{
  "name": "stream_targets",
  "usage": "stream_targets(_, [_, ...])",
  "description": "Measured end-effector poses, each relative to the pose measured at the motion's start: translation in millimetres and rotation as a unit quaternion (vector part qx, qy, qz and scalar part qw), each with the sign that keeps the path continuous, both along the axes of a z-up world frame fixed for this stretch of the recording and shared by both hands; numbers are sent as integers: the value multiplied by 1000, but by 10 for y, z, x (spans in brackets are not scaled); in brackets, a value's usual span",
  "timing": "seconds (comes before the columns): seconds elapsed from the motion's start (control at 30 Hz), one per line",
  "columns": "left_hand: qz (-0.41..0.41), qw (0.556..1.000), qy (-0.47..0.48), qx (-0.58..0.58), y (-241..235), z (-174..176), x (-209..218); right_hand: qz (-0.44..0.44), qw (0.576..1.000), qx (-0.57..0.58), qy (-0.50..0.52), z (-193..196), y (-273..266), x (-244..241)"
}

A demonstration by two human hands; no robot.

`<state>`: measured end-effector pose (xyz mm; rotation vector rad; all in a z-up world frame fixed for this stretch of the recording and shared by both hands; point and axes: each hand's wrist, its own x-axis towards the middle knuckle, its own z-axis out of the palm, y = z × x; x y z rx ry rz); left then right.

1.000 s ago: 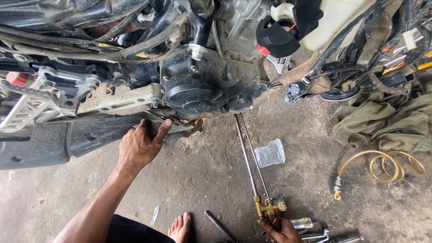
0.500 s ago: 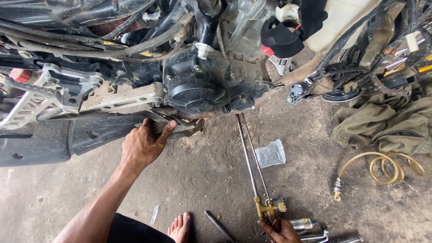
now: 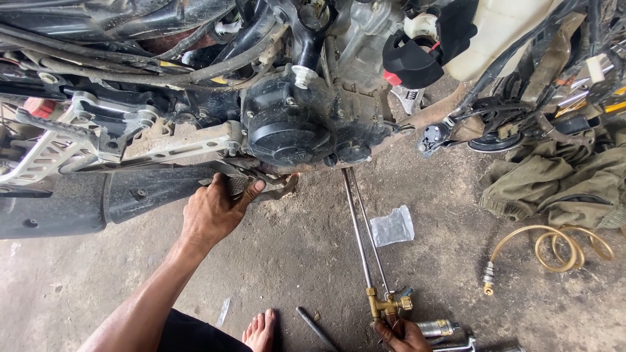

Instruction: The person uses a blowtorch to heat a metal part on the motorcycle's engine area. They hold the torch with both hands, directing the flame onto the component while occasionally adjusting the position.

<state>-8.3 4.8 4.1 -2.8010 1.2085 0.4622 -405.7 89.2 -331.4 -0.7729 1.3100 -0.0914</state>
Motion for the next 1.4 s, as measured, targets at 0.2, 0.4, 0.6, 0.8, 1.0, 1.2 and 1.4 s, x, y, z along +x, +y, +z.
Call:
stream_targets(0.2, [-17, 1000, -10, -9, 29, -95, 58, -110, 986, 73, -106, -239, 89, -70])
stream_targets(0.4, [-11, 1000, 7, -9, 37, -67, 37, -145, 970, 73, -181, -169, 108, -76])
stream_targets(0.6, [-5, 1000, 14, -13, 15, -20, -12, -63, 983, 44, -166, 162, 9, -71])
stream_targets(0.8, [-4, 1000, 14, -2, -7, 24, -81, 17, 999, 26, -37, 539, -68, -37])
stream_targets(1.0, [4, 1000, 5, 0, -33, 57, -148, 23, 983, -2, -180, 297, 26, -196])
stream_targets(1.2, [-17, 1000, 4, -11, 10, -94, -59, 1, 983, 24, -180, 334, 31, -114])
stream_targets(1.4, [0, 1000, 22, -22, -15, -112, -74, -27, 978, 30, -204, 292, 43, -90])
